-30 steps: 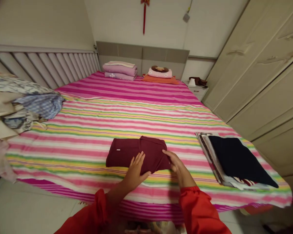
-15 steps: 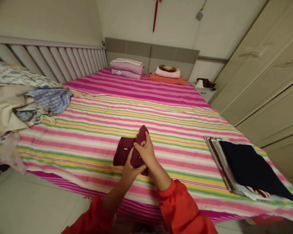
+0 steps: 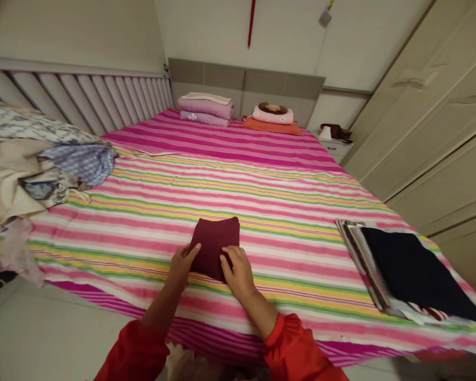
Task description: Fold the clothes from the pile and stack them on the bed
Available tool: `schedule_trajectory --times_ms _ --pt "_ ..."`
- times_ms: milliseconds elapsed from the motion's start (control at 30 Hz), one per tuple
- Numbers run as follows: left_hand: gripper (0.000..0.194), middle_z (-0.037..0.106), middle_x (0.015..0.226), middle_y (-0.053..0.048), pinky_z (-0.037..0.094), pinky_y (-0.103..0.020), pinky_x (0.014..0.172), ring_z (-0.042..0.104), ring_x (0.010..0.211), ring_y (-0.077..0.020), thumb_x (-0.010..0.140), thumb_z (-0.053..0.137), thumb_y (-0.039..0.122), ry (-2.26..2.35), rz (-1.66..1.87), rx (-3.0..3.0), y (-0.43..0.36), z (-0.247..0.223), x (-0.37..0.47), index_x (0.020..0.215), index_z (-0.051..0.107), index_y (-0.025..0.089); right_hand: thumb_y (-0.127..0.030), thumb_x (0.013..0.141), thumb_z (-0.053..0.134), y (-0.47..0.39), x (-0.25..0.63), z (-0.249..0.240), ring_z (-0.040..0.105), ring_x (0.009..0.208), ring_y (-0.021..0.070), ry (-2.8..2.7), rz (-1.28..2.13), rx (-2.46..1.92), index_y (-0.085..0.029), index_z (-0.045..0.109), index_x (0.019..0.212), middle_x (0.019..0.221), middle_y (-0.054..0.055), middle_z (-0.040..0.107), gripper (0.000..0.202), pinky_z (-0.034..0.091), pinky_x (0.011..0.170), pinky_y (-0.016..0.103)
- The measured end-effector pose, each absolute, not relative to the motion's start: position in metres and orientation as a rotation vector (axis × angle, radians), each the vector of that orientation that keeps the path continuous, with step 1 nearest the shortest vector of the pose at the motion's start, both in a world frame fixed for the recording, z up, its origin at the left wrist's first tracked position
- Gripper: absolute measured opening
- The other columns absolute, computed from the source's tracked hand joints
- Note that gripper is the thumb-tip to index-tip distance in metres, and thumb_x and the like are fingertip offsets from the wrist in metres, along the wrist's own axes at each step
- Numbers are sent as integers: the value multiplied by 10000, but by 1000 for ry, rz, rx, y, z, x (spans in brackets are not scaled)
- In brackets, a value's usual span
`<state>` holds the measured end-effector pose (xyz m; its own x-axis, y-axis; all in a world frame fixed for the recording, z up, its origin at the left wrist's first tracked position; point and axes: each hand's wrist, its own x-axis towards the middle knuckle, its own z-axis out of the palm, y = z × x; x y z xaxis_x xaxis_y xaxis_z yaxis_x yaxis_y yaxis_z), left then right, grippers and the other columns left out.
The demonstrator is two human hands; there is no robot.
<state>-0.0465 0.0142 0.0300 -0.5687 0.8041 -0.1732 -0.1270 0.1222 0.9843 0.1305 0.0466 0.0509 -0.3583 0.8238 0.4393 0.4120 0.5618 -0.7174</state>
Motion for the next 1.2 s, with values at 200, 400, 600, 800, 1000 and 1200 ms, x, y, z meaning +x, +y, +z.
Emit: schedule_trajectory --times_ms 200,400,600,800,1000,1200 --pt "356 669 1221 -150 438 -516 1075 601 1185 -291 833 547 319 2092 1535 1380 17 29 -60 1150 629 179 -359 951 503 37 133 38 573 1235 296 -2246 523 -966 -249 714 1136 1241 113 688 301 461 1014 532" --pt "428 633 1345 -79 402 -421 1134 550 1282 -201 932 361 262 1580 1085 2024 51 46 -28 1274 615 222 -304 1012 320 59 124 47 584 1215 215 -1784 530 -1048 -233 610 1300 1289 105 654 414 461 1058 460" --pt "480 550 1442 -89 321 -429 1167 474 1361 -214 923 389 242 1663 911 2080 100 34 -2 1376 545 235 -381 1016 271 96 105 29 325 1455 212 -1887 488 -1155 -162 302 1536 1569 127 368 566 337 1165 461" --pt "468 545 1445 -102 252 -487 1181 430 1394 -261 934 377 258 1902 813 2147 103 19 -32 1361 564 223 -449 1006 322 101 107 -10 324 1456 252 -2103 421 -1301 -251 415 1490 1541 96 427 531 320 1141 505" --pt "448 584 1404 -100 241 -565 1167 453 1369 -302 941 377 287 2176 796 2011 100 23 -68 1333 586 225 -416 1005 323 100 108 -6 315 1457 256 -2126 421 -1361 -238 419 1493 1550 82 414 528 294 1150 493" --pt "443 604 1353 -194 337 -649 1082 512 1303 -351 961 318 248 2432 899 1727 80 30 -103 1267 604 104 -425 988 338 107 115 5 325 1452 262 -2048 661 -1439 -218 514 1429 1518 72 465 518 291 1154 481"
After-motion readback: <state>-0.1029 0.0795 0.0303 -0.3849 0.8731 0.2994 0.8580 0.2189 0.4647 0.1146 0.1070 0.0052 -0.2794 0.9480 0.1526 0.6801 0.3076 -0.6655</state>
